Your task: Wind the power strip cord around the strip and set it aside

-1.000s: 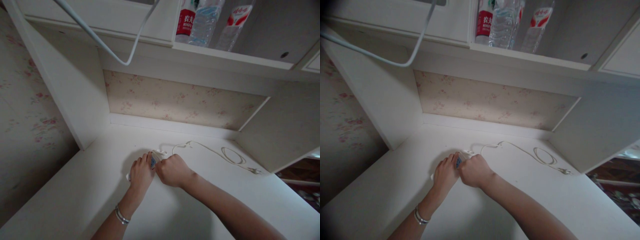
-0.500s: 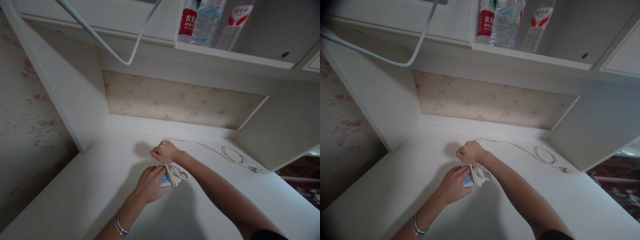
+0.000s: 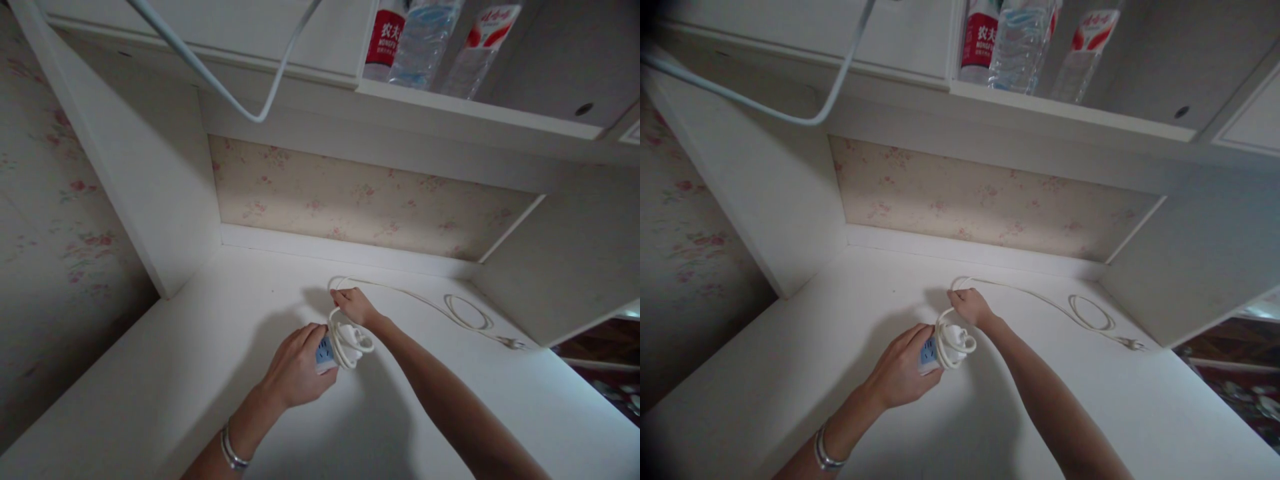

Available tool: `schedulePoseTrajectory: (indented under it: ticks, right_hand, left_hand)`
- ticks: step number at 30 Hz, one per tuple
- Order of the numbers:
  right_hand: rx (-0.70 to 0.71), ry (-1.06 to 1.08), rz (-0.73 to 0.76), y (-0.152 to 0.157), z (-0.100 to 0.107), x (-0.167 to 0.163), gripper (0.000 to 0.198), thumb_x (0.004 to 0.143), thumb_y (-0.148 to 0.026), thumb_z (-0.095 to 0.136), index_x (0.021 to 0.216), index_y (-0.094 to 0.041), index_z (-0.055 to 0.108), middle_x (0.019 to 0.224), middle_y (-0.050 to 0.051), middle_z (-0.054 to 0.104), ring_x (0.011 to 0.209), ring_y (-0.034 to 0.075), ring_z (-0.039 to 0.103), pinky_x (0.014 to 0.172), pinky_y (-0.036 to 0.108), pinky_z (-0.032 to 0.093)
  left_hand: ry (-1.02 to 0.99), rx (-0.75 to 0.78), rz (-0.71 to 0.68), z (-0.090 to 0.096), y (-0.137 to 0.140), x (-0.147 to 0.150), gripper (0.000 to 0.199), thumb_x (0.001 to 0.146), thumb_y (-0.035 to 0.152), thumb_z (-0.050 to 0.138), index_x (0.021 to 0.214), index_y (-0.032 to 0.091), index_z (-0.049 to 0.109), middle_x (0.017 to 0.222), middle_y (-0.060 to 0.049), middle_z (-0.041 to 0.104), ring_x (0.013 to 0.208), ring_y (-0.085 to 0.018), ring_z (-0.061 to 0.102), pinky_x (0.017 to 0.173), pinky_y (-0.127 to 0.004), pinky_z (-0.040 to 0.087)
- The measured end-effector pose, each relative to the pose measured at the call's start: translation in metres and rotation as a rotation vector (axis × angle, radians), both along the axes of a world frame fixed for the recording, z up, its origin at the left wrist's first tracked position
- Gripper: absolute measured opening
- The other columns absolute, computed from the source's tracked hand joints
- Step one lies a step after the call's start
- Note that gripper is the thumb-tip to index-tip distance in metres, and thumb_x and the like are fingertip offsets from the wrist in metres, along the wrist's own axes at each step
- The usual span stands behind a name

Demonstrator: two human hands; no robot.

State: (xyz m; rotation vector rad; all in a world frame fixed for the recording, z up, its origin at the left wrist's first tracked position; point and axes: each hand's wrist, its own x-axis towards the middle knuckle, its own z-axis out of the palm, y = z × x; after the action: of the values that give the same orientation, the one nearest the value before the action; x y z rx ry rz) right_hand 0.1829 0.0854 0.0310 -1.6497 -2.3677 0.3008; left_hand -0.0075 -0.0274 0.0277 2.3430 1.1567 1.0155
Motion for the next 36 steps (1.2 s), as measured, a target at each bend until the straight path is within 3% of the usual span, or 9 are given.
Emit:
schedulePoseTrajectory:
  ticks: [7, 17, 21, 26, 33, 36]
  right_hand:
    - [-0.023, -0.074, -0.037, -0.01, -0.016, 0.013, 0.053, 0.099, -0.036, 0.022, 0.081, -0.016, 0.068, 0.077, 0.007, 0.07, 0.07, 0.014, 0.061, 0.064, 0.022, 0.035]
    - [-0.09, -0.233, 0.04, -0.043, -0.022, 0.007, 0.039, 0.098, -0.026, 0.027, 0.094, -0.017, 0.065, 0.088, 0.009, 0.071, 0.079, 0.018, 0.065, 0.066, 0.023, 0.037]
    - [-0.048, -0.321, 0.069, -0.063, -0.013, -0.001, 0.044, 0.1, -0.031, 0.019, 0.097, -0.018, 0.061, 0.086, 0.009, 0.071, 0.075, 0.019, 0.066, 0.061, 0.025, 0.036]
    - [0.009, -0.307, 0.003, -0.091, -0.001, -0.014, 0.05, 0.1, -0.04, 0.013, 0.092, -0.019, 0.057, 0.084, 0.01, 0.071, 0.074, 0.022, 0.068, 0.06, 0.027, 0.037]
    - [-0.021, -0.323, 0.046, -0.108, -0.001, -0.031, 0.025, 0.096, -0.031, 0.032, 0.101, -0.018, 0.053, 0.087, 0.01, 0.07, 0.074, 0.024, 0.068, 0.06, 0.028, 0.038]
    - [0.025, -0.297, 0.069, -0.111, 0.0, -0.033, 0.022, 0.095, -0.027, 0.034, 0.108, -0.019, 0.05, 0.095, 0.01, 0.069, 0.073, 0.023, 0.067, 0.059, 0.028, 0.038]
  left_hand:
    - [-0.165, -0.109, -0.033, 0.008, 0.0, -0.002, 0.034, 0.07, 0.017, 0.063, 0.102, 0.021, 0.054, 0.102, -0.006, 0.053, 0.097, -0.019, 0.055, 0.087, -0.03, 0.048]
    - [-0.195, 0.017, 0.23, 0.0, 0.013, -0.01, 0.041, 0.071, 0.029, 0.07, 0.107, 0.022, 0.052, 0.106, -0.005, 0.055, 0.099, -0.019, 0.057, 0.089, -0.031, 0.048]
    - [-0.113, 0.044, 0.311, -0.002, 0.016, -0.012, 0.042, 0.074, 0.033, 0.068, 0.11, 0.023, 0.05, 0.108, -0.005, 0.056, 0.098, -0.02, 0.059, 0.084, -0.031, 0.05]
    - [0.055, 0.036, 0.389, -0.006, 0.021, -0.017, 0.046, 0.076, 0.042, 0.066, 0.116, 0.026, 0.049, 0.111, -0.006, 0.059, 0.099, -0.022, 0.061, 0.08, -0.03, 0.049]
    - [0.157, -0.075, 0.539, -0.009, 0.022, -0.013, 0.063, 0.078, 0.049, 0.062, 0.128, 0.021, 0.037, 0.104, -0.01, 0.067, 0.092, -0.026, 0.065, 0.074, -0.032, 0.046]
    - [0.199, -0.036, 0.547, -0.012, 0.023, -0.014, 0.071, 0.081, 0.049, 0.059, 0.138, 0.02, 0.028, 0.106, -0.011, 0.065, 0.093, -0.026, 0.064, 0.075, -0.032, 0.046]
